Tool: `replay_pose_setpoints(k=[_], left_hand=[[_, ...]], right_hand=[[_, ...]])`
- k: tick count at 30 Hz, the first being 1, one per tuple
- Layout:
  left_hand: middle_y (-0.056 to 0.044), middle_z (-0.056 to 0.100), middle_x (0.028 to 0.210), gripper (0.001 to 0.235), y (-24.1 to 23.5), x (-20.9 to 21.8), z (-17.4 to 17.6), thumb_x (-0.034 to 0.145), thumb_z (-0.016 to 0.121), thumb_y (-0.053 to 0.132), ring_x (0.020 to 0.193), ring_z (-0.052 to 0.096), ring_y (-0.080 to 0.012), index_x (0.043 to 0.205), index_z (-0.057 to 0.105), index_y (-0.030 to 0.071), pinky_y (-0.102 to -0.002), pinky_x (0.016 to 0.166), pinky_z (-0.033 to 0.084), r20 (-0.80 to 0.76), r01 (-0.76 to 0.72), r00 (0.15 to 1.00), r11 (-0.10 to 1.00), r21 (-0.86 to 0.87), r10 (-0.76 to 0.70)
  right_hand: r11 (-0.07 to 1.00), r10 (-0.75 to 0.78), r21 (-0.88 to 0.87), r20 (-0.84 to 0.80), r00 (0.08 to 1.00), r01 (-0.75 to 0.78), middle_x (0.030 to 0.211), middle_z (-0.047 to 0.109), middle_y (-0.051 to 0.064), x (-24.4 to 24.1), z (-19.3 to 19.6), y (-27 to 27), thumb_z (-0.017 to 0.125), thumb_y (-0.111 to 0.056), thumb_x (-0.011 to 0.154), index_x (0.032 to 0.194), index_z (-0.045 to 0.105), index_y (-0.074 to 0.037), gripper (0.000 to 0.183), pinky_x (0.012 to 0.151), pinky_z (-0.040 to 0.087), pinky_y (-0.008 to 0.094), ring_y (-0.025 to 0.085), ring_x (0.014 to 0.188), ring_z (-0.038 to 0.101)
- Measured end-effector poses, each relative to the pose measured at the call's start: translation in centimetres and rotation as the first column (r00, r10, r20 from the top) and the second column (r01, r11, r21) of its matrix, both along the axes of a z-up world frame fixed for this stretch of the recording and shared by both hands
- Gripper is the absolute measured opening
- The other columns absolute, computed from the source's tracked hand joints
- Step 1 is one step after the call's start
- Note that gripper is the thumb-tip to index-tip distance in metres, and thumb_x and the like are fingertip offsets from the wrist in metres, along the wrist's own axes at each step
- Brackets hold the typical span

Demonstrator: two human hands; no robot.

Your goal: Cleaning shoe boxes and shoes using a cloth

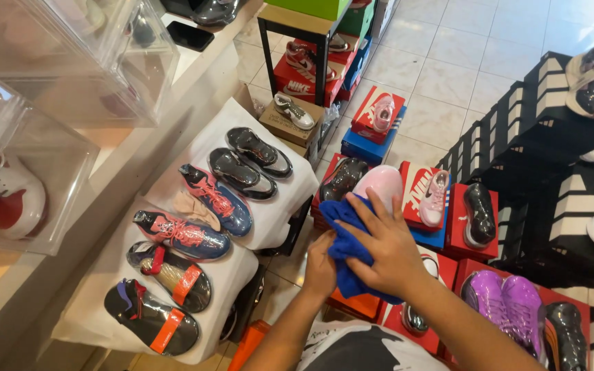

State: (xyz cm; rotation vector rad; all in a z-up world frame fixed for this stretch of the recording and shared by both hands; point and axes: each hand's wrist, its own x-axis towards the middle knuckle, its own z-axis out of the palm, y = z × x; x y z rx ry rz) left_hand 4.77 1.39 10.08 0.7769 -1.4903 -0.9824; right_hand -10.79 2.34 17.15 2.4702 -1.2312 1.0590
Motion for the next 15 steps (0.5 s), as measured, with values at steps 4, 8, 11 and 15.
replay_pose_setpoints(k=[4, 8, 11, 15], left_hand=[[-0.008, 0.074, 0.105, 0.032, -0.1, 1.2, -0.2, 0.101, 0.045, 0.012, 0.101, 0.072, -0.0271, 0.106, 0.076, 0.006, -0.037, 0.091, 0.057, 0.186, -0.169, 0.961, 0.968, -0.185, 0.204], [-0.022, 0.075, 0.107, 0.034, -0.9, 2.5, -0.8, 0.105, 0.051, 0.018, 0.097, 0.073, -0.0382, 0.122, 0.072, -0.002, -0.044, 0.084, 0.058, 0.158, -0.137, 0.974, 0.977, -0.164, 0.163], [-0.023, 0.076, 0.11, 0.035, -1.5, 3.7, -3.3, 0.103, 0.054, 0.017, 0.103, 0.073, -0.0384, 0.127, 0.071, 0.0, -0.046, 0.085, 0.058, 0.079, -0.04, 0.996, 0.999, -0.002, 0.04], [-0.018, 0.075, 0.122, 0.032, -1.7, 6.3, -6.7, 0.099, 0.058, 0.019, 0.114, 0.069, -0.0286, 0.122, 0.076, 0.004, -0.044, 0.097, 0.053, -0.084, 0.133, 0.991, 0.907, 0.4, -0.108]], right_hand=[[0.989, -0.122, 0.073, -0.086, 0.989, 0.129, 0.154, 0.053, 0.004, 0.9, 0.7, -2.2, 0.068, -0.04, 0.081, 0.121, 0.071, -0.022, 0.044, 0.124, 0.012, 0.058, 0.033, 0.146, 0.042], [0.937, -0.289, 0.188, -0.056, 0.956, 0.294, 0.15, 0.057, 0.009, -0.6, 0.2, -5.3, 0.075, -0.033, 0.077, 0.124, 0.073, -0.02, 0.048, 0.118, 0.029, 0.061, 0.039, 0.141, 0.048], [0.863, -0.384, 0.437, 0.237, 0.892, 0.255, 0.142, 0.062, 0.01, -0.7, -0.3, -6.7, 0.075, -0.029, 0.082, 0.128, 0.071, -0.021, 0.047, 0.118, 0.036, 0.054, 0.036, 0.136, 0.053], [0.687, -0.514, 0.715, 0.604, 0.609, -0.129, 0.126, 0.071, 0.013, -2.9, -7.9, -7.2, 0.082, -0.021, 0.079, 0.131, 0.069, -0.013, 0.053, 0.112, 0.045, 0.045, 0.027, 0.12, 0.065]])
